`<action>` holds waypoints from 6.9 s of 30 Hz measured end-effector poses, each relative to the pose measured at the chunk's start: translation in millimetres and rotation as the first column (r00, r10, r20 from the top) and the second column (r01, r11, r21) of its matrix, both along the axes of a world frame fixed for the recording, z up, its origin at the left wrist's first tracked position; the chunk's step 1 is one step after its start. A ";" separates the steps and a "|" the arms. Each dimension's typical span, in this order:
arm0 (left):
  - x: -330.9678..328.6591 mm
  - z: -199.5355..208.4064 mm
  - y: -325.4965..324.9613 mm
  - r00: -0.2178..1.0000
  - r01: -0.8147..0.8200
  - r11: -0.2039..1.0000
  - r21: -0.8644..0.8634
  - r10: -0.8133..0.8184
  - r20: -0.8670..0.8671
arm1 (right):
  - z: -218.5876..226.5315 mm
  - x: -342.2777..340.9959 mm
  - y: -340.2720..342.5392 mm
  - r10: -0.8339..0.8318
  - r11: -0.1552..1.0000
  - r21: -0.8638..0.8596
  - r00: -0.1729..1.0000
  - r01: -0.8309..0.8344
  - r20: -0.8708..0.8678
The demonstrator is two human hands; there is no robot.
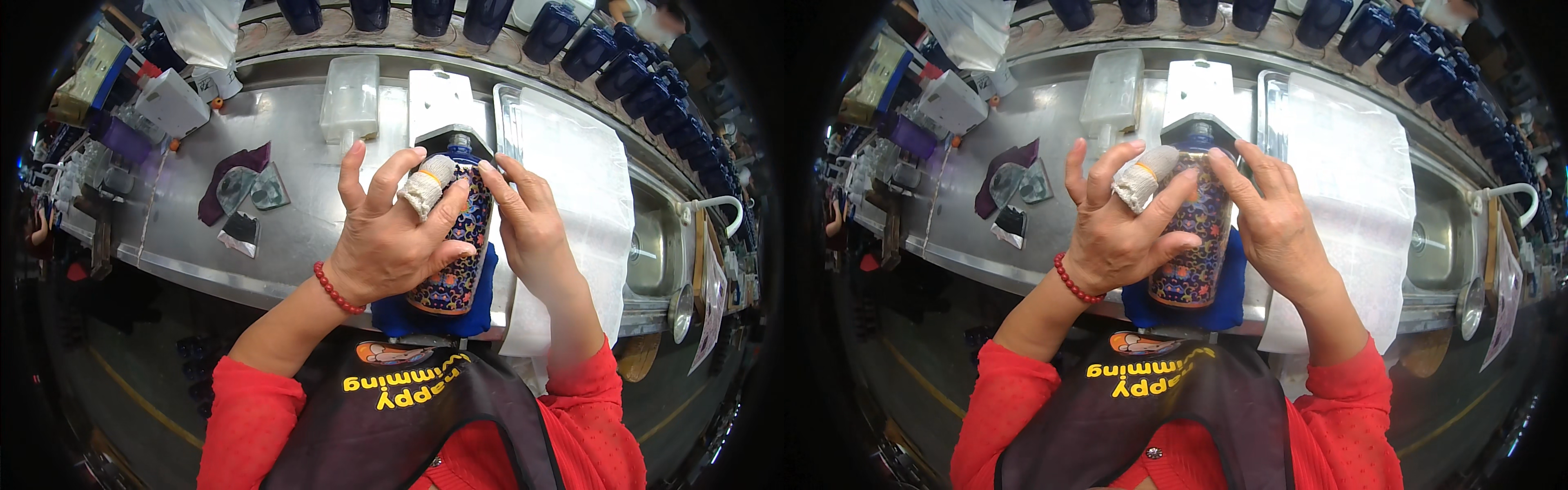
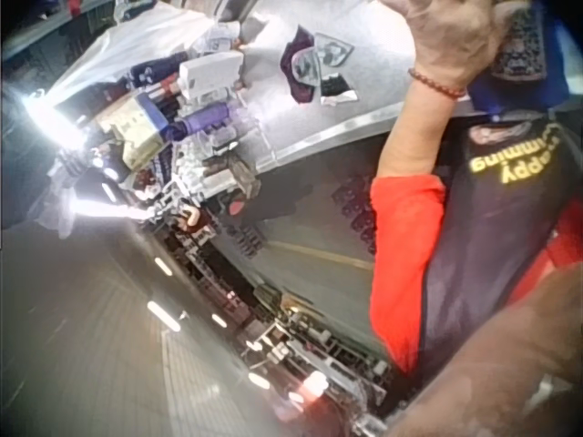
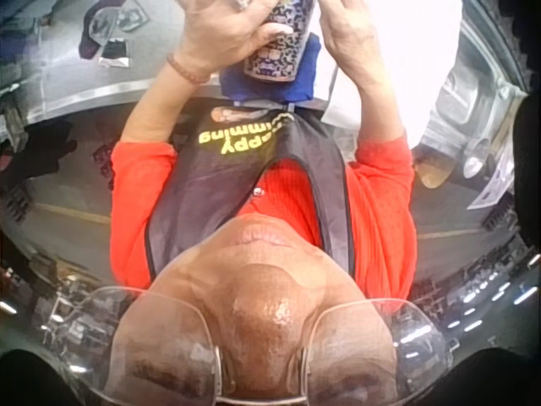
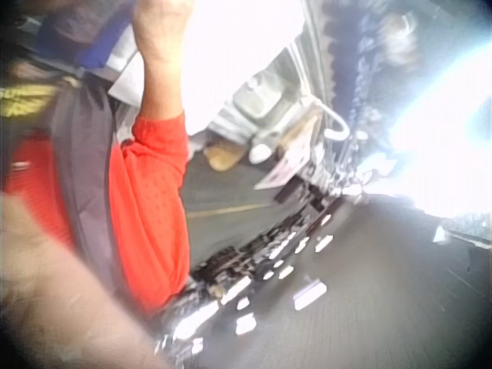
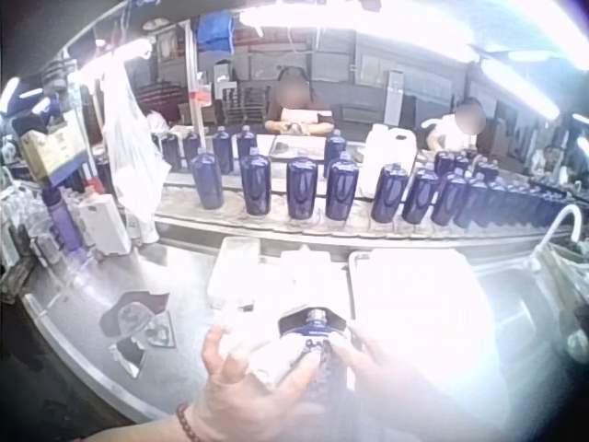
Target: The person applies decorative stickers to a blue cylindrical container. They peel a sticker from its backing, align it on the container, and smooth it down with a green squeegee. They repeat this process with a second sticker, ensuring both are firmly adhered and free of bubbles.
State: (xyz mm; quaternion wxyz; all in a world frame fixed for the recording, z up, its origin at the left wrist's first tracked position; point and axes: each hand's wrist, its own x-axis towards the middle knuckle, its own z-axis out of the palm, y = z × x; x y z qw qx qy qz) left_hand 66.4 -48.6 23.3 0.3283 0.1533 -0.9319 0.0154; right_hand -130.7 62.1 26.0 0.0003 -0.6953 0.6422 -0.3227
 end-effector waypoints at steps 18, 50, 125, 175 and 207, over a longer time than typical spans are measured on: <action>-3.2 -1.2 1.4 0.999 -0.047 0.999 0.008 0.047 0.016 | 10.2 4.5 -7.4 0.002 1.000 0.009 0.996 -0.001 -0.084; -0.8 -10.8 -5.9 0.999 -0.042 0.994 0.104 0.039 0.036 | 10.3 12.4 -6.4 -0.049 0.998 0.037 0.988 0.055 -0.145; 12.8 -36.1 24.4 0.996 0.084 0.861 0.501 -0.055 -0.073 | 9.5 27.7 20.9 -0.034 0.996 0.073 0.994 0.041 -0.106; 9.7 -10.4 0.7 1.000 -0.008 0.991 0.132 0.005 0.017 | -2.0 17.4 17.0 -0.049 0.998 0.043 0.999 0.049 -0.007; 10.7 -19.9 2.1 0.995 0.095 0.959 0.268 -0.091 -0.027 | 14.5 0.4 0.7 -0.112 0.988 -0.089 0.986 0.124 0.121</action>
